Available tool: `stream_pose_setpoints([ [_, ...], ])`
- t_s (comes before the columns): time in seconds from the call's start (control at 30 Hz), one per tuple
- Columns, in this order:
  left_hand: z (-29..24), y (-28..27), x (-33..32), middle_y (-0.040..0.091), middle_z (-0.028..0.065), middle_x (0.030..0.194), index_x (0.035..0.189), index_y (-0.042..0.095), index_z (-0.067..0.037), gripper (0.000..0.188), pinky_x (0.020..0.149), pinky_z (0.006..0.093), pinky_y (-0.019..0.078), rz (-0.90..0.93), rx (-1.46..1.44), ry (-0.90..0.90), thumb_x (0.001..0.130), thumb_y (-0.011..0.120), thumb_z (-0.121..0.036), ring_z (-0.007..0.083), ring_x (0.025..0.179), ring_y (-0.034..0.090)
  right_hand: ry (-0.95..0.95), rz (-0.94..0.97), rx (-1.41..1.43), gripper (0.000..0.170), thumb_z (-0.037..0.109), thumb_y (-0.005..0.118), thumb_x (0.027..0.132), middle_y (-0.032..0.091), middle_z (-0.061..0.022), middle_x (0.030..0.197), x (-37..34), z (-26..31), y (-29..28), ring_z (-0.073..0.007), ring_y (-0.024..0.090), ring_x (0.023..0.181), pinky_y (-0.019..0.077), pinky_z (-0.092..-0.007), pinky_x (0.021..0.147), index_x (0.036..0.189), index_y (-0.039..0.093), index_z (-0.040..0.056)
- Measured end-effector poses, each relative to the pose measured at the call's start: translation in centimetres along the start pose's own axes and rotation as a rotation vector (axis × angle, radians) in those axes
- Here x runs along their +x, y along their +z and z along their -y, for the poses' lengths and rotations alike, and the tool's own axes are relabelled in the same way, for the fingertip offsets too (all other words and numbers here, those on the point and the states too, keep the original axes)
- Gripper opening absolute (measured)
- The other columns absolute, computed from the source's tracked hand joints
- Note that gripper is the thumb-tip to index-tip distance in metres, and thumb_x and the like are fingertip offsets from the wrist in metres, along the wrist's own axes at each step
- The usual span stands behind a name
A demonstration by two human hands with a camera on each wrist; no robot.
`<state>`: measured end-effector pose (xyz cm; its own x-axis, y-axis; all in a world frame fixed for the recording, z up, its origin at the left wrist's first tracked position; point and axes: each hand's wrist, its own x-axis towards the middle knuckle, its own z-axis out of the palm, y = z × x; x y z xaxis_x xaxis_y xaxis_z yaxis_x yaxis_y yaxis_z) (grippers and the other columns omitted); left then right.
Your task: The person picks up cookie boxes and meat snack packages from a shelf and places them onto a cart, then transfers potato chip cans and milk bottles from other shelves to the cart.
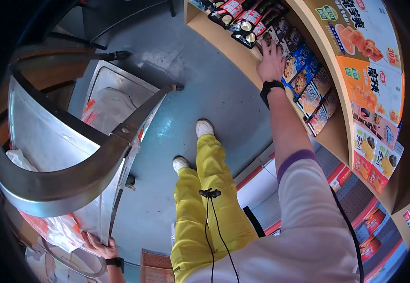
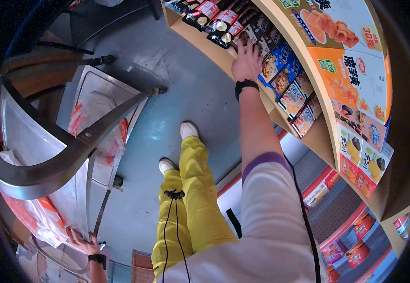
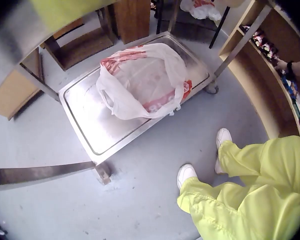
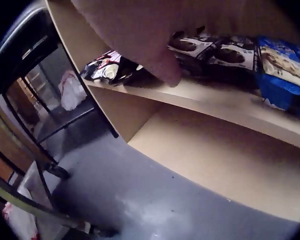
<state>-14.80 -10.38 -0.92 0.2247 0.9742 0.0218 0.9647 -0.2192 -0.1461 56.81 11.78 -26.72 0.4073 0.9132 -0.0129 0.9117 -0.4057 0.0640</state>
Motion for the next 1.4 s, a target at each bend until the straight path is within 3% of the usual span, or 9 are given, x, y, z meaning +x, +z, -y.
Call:
stream_pose_setpoints([
  [0.17, -0.3, -0.2, 0.6, 0.038, 0.0258, 0.137, 0.141, 0.033, -0.008, 0.078, 0.099, 0.0545, 0.0322, -0.018, 0.006, 0.02, 0.087, 0.049, -0.061, 0.0417, 0.122, 0.04, 0.017, 0.125, -0.05, 0.068, 0.019, 0.067, 0.076, 0.034, -0.0118, 0.146, 0.3, 0.8, 2.3, -0.034, 0.033, 0.133, 0.0276, -0.0489, 0.109, 0.137, 0.039, 0.0042],
  [0.67, 0.3, 0.4, -0.2, 0.036, 0.0239, 0.139, 0.139, 0.037, -0.006, 0.076, 0.098, 0.0513, 0.0365, 0.011, -0.102, -0.055, 0.086, 0.052, -0.058, 0.0416, 0.122, 0.038, 0.118, 0.174, 0.208, 0.045, 0.006, 0.058, 0.077, 0.048, -0.0159, 0.128, -4.3, 4.5, -1.2, -0.0343, 0.049, 0.115, 0.0392, -0.0448, 0.098, 0.121, 0.05, 0.0015],
  [0.77, 0.1, -0.2, 0.3, 0.037, 0.0233, 0.139, 0.14, 0.036, -0.007, 0.077, 0.099, 0.0525, 0.0356, 0.022, -0.05, -0.013, 0.085, 0.052, -0.058, 0.0429, 0.121, 0.038, 0.113, 0.382, 0.406, 0.028, 0.013, 0.058, 0.081, 0.063, -0.0199, 0.103, -11.5, 6.7, -0.6, -0.0382, 0.059, 0.099, 0.0483, -0.047, 0.083, 0.107, 0.058, 0.0035],
  [0.8, 0.0, -0.4, 0.8, 0.037, 0.0233, 0.139, 0.14, 0.036, -0.007, 0.077, 0.099, 0.0525, 0.0356, 0.014, -0.05, -0.02, 0.085, 0.052, -0.058, 0.0429, 0.121, 0.038, 0.123, 0.653, 0.47, 0.019, 0.017, 0.057, 0.082, 0.063, -0.0185, 0.099, -14.0, 7.6, -0.2, -0.0366, 0.06, 0.098, 0.0478, -0.047, 0.081, 0.098, 0.061, 0.0063],
  [0.9, 0.0, -0.5, 0.9, 0.041, 0.0217, 0.137, 0.139, 0.038, -0.008, 0.076, 0.099, 0.0555, 0.0313, -0.02, 0.04, 0.026, 0.086, 0.048, -0.061, 0.043, 0.119, 0.039, -0.119, 1.09, 0.599, 0.019, 0.022, 0.059, 0.083, 0.064, -0.0178, 0.095, -23.1, 10.6, -2.2, -0.0349, 0.061, 0.091, 0.048, -0.0438, 0.078, 0.092, 0.062, 0.0061],
  [0.97, 0.3, -0.2, 0.2, 0.041, 0.0199, 0.138, 0.139, 0.04, -0.009, 0.075, 0.1, 0.0546, 0.0313, 0.001, 0.052, 0.002, 0.086, 0.047, -0.061, 0.0422, 0.118, 0.039, -0.307, 1.183, 0.536, 0.02, 0.025, 0.06, 0.083, 0.065, -0.0168, 0.092, -29.0, 12.1, -3.7, -0.0349, 0.061, 0.09, 0.0478, -0.0438, 0.078, 0.09, 0.064, 0.0065],
  [1.2, 0.4, -0.9, 0.6, 0.042, 0.0152, 0.137, 0.14, 0.04, -0.013, 0.079, 0.103, 0.0551, 0.0286, 0.035, 0.004, -0.058, 0.075, 0.06, -0.053, 0.0397, 0.12, 0.039, -0.506, 1.239, 0.472, 0.028, 0.027, 0.052, 0.086, 0.066, -0.0181, 0.095, -35.5, 14.1, -12.2, -0.0363, 0.062, 0.09, 0.0481, -0.0459, 0.079, 0.091, 0.066, 0.0033],
  [1.27, 0.5, -1.1, 0.7, 0.041, 0.0151, 0.137, 0.141, 0.04, -0.014, 0.08, 0.103, 0.0549, 0.0281, 0.034, -0.014, -0.066, 0.073, 0.063, -0.049, 0.039, 0.12, 0.039, -0.508, 1.061, 0.603, 0.016, 0.023, 0.057, 0.083, 0.063, -0.0164, 0.084, -37.6, 12.0, -8.4, -0.0359, 0.061, 0.081, 0.048, -0.0447, 0.073, 0.085, 0.062, 0.0076],
  [1.4, 0.7, -1.9, 0.8, 0.044, 0.0157, 0.132, 0.141, 0.039, -0.014, 0.081, 0.104, 0.0535, 0.0285, -0.002, -0.04, -0.064, 0.072, 0.066, -0.047, 0.0369, 0.12, 0.04, -0.152, 0.708, 0.548, 0.012, 0.019, 0.056, 0.084, 0.064, -0.0158, 0.082, -35.8, 10.1, -13.0, -0.0362, 0.061, 0.078, 0.0486, -0.0433, 0.071, 0.085, 0.06, 0.007],
])
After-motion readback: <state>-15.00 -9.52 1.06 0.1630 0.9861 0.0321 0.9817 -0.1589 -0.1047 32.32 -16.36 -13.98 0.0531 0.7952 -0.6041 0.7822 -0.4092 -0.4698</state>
